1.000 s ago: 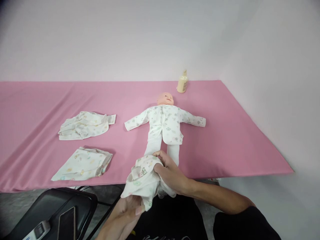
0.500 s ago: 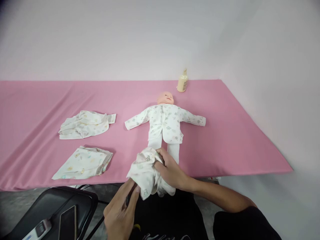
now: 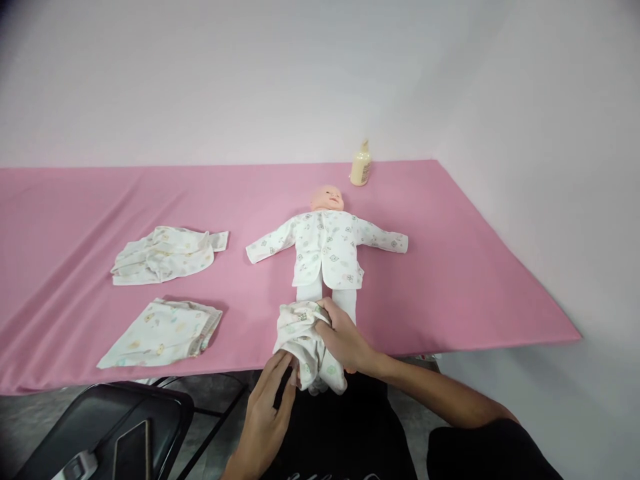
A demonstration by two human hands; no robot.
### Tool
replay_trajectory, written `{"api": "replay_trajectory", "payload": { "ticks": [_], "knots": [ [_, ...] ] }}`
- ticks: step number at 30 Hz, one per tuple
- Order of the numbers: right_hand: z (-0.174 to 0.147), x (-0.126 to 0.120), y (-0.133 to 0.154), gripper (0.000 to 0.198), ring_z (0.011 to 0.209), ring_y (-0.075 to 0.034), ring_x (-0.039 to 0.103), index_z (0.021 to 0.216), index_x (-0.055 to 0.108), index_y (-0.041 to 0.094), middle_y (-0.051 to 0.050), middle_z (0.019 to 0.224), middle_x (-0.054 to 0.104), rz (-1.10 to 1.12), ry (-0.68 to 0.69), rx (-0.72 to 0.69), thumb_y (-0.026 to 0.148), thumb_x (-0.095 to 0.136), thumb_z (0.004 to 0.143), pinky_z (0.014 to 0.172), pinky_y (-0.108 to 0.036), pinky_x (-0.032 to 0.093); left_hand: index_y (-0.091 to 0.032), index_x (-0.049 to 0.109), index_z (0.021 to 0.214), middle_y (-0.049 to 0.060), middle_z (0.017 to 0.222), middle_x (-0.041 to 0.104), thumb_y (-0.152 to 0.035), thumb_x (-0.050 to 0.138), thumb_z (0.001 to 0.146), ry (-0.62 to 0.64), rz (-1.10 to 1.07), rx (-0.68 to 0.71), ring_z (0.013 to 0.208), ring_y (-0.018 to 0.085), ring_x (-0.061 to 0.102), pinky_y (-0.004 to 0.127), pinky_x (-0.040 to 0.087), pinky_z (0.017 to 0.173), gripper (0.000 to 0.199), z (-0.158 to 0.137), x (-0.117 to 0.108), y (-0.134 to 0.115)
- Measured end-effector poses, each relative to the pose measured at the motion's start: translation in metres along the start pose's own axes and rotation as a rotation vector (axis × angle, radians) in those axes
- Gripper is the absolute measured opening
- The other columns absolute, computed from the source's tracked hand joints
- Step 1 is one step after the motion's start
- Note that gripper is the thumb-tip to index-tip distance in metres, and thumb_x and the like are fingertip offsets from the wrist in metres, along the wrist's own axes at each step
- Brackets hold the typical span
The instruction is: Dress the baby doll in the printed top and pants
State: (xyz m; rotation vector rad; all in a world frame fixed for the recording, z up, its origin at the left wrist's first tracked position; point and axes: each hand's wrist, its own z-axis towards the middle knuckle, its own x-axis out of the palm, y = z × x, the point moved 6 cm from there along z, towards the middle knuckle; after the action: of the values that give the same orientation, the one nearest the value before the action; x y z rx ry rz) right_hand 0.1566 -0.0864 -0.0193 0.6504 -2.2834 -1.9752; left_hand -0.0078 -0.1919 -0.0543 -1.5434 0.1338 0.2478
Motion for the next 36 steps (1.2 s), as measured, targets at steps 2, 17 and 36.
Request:
{"api": "replay_trajectory", "payload": {
  "ticks": [2, 17, 36],
  "knots": [
    [-0.002, 0.0, -0.003, 0.015, 0.088, -0.018, 0.055, 0.099, 0.052, 0.021, 0.0, 0.092, 0.058, 0.0, -0.032, 0.012, 0.017, 0.042, 0.088, 0.079, -0.032, 0.042, -0.023, 0.062, 0.131, 0.01, 0.129, 0.06, -0.016, 0.058, 0.09, 0.01, 0.23, 0.189, 0.124, 0.023, 0.056, 0.038, 0.047, 0.108, 0.042, -0.004, 0.0, -0.004],
    [-0.033, -0.002, -0.016, 0.047, 0.102, -0.02, 0.06, 0.129, 0.046, 0.019, -0.006, 0.114, 0.062, -0.049, 0.083, 0.014, 0.016, 0.054, 0.083, 0.088, -0.033, 0.049, -0.017, 0.056, 0.104, 0.009, 0.101, 0.061, -0.022, 0.054, 0.094, -0.148, 0.752, 0.485, 0.09, 0.021, 0.064, 0.03, 0.055, 0.071, 0.011, 0.002, 0.023, 0.001],
    [-0.013, 0.005, -0.004, 0.032, 0.104, -0.028, 0.052, 0.109, 0.055, 0.012, -0.014, 0.103, 0.062, -1.082, -0.044, -0.345, 0.0, 0.048, 0.08, 0.091, -0.041, 0.046, -0.009, 0.055, 0.117, 0.015, 0.102, 0.065, -0.034, 0.066, 0.088, -0.358, 0.864, 0.515, 0.1, 0.028, 0.062, 0.039, 0.048, 0.085, 0.039, 0.003, 0.041, -0.001]
  ]
}}
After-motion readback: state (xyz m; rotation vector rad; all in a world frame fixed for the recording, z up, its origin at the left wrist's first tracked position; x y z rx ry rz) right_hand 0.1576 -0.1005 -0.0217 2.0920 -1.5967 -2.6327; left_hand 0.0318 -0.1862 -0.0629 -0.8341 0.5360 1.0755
